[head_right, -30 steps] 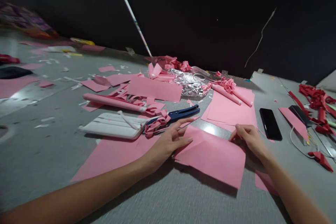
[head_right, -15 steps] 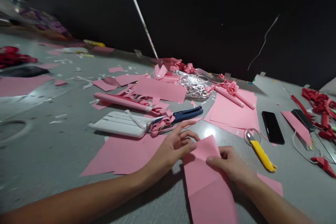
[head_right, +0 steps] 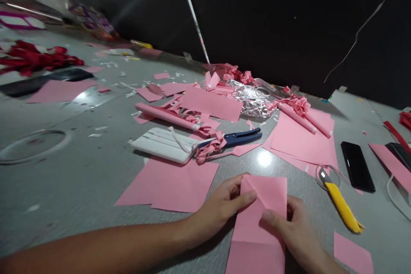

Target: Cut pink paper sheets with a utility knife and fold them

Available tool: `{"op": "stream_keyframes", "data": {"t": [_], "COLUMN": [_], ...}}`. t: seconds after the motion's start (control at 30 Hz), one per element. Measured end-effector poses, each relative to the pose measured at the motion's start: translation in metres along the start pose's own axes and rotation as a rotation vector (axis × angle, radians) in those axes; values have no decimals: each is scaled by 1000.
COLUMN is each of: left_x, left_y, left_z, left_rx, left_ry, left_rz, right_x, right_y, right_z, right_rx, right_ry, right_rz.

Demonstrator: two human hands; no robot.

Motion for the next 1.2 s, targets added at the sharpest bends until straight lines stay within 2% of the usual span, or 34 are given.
{"op": "stream_keyframes", "data": {"t": [0.17,0.33,0.73,1.2], "left_x": [2,-2,-2,-1], "left_y": [1,2,3,3], "left_z": [1,2,-5,-3], "left_rx": [-30,-35,41,29], "left_ry": [32,-79,-106,-156], "left_rz": [12,-20,1,29], "right_x": [-1,0,-3,-1], "right_y": [7,14,5,2], "right_z": [-1,3,-6,-9], "right_rx": [64,92,63,50], "right_ry": [7,-1,93,70], "right_rz": [-94,-131,-110,-82]}}
Point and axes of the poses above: each hand's wrist, its own y-axis away from the middle knuckle, its own x-axis out of the palm, z = x × y, the point moved 6 cm from there along -y, towards the middle knuckle, and after that the axes turned 14 degrees about x, right-handed, at the moved point
